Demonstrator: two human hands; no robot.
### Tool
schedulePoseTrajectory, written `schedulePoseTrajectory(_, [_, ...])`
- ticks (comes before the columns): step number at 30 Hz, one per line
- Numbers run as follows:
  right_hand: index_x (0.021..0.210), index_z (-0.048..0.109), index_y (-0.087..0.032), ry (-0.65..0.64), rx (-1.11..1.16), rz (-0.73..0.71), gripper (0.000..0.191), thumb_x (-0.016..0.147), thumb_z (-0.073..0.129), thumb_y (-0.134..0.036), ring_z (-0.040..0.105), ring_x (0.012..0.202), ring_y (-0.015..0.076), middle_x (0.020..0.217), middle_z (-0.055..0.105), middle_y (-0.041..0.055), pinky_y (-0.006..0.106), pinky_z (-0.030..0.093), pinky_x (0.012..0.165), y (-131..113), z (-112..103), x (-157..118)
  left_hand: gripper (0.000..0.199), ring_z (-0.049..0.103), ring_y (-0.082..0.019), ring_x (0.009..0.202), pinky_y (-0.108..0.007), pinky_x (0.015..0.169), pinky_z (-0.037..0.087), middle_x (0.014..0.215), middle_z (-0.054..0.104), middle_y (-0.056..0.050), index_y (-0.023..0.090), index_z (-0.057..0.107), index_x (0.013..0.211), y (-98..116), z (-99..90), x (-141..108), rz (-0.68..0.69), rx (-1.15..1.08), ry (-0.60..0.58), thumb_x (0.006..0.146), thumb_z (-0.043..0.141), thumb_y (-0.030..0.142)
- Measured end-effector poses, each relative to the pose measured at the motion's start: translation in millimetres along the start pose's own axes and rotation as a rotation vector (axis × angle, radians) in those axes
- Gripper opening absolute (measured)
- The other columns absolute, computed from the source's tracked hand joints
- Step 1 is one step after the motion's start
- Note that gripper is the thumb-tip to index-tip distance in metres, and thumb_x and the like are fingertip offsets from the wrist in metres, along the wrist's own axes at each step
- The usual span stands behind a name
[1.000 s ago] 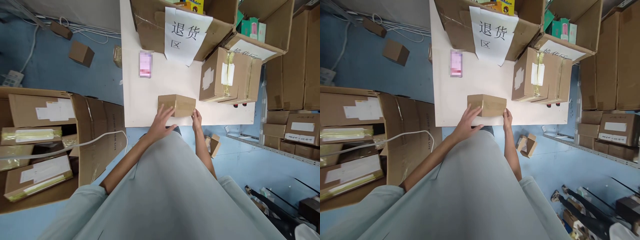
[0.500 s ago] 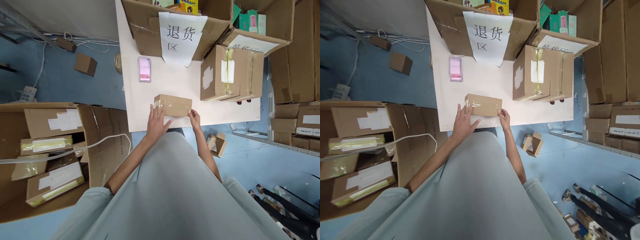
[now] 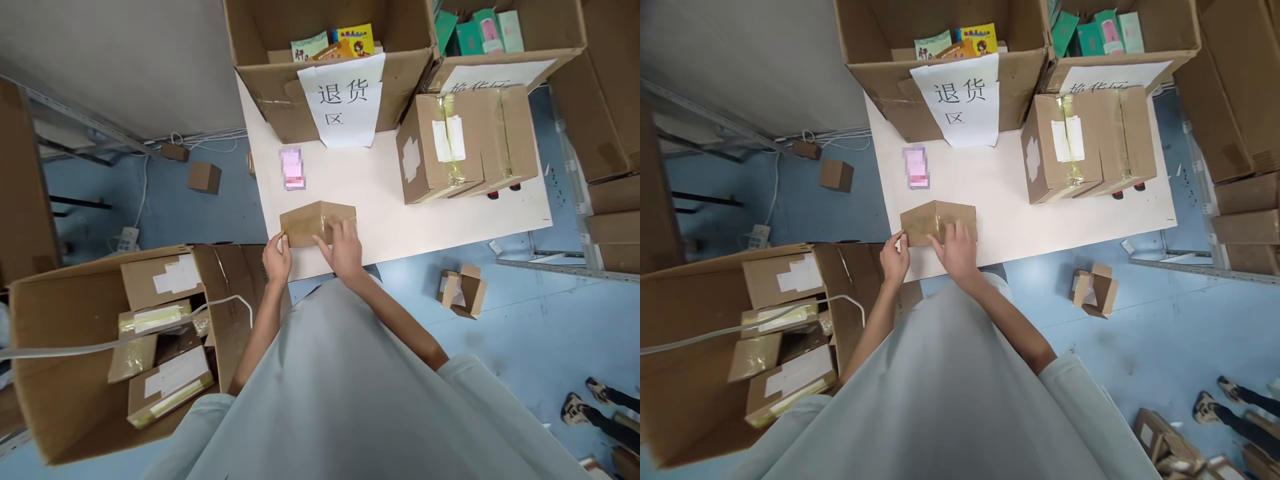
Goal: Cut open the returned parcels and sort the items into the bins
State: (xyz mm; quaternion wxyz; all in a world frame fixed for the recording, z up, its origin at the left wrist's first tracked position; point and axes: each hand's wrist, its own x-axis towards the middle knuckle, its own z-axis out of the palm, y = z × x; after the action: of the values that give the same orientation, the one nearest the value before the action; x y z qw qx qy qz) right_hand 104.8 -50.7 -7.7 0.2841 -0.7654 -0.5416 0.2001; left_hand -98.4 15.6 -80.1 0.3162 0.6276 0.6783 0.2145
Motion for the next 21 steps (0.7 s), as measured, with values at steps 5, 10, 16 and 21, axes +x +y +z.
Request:
schedulePoseTrajectory(5, [0.134, 0.073, -0.016, -0.050, -0.060, -0.008, 0.054, 0.119, 0.052, -0.063, 0.069, 0.123, 0.0373, 0.130, 0.070, 0.0219, 0.052, 0.063, 0.106, -14.2, 0.7, 18.0, 0.028, 0.081, -0.030, 0.114, -0.041, 0.106, 0.060, 0.118, 0.086, -0.014, 0.020, 0.077, 0.120, -0.4, -0.3, 17.7, -0.079, -0.044, 0.004, 0.110, 0.061, 0.040])
schedulePoseTrajectory(10, [0.123, 0.076, -0.018, 0.002, -0.015, 0.147, 0.054, 0.112, 0.062, -0.070, 0.076, 0.116, 0.0356, 0.126, 0.075, 0.0202, 0.048, 0.066, 0.100, 44.3, -10.1, 33.3, 0.030, 0.080, -0.025, 0.096, -0.037, 0.099, 0.061, 0.097, 0.083, -0.008, 0.018, 0.072, 0.127, 7.2, 14.8, 23.0, -0.212, -0.189, -0.009, 0.103, 0.074, 0.036])
schedulePoseTrajectory(16, [0.110, 0.082, -0.019, 0.007, 0.413, 0.415, 0.061, 0.098, 0.073, -0.078, 0.083, 0.113, 0.0331, 0.126, 0.085, 0.0201, 0.048, 0.066, 0.106, 141.6, -36.6, 29.5, 0.043, 0.082, -0.034, 0.118, -0.046, 0.110, 0.063, 0.122, 0.087, -0.019, 0.013, 0.078, 0.126, 24.1, 37.1, -3.5, -0.201, -0.347, -0.249, 0.097, 0.082, 0.044])
schedulePoseTrajectory(21, [0.110, 0.085, -0.019, -0.035, 0.567, 0.469, 0.068, 0.080, 0.087, -0.081, 0.085, 0.115, 0.0376, 0.127, 0.088, 0.0201, 0.054, 0.068, 0.107, 166.9, -43.0, -31.1, 0.043, 0.079, -0.037, 0.134, -0.051, 0.121, 0.061, 0.134, 0.086, -0.015, 0.016, 0.083, 0.127, 11.1, 34.4, -56.1, -0.172, -0.411, -0.370, 0.094, 0.082, 0.044])
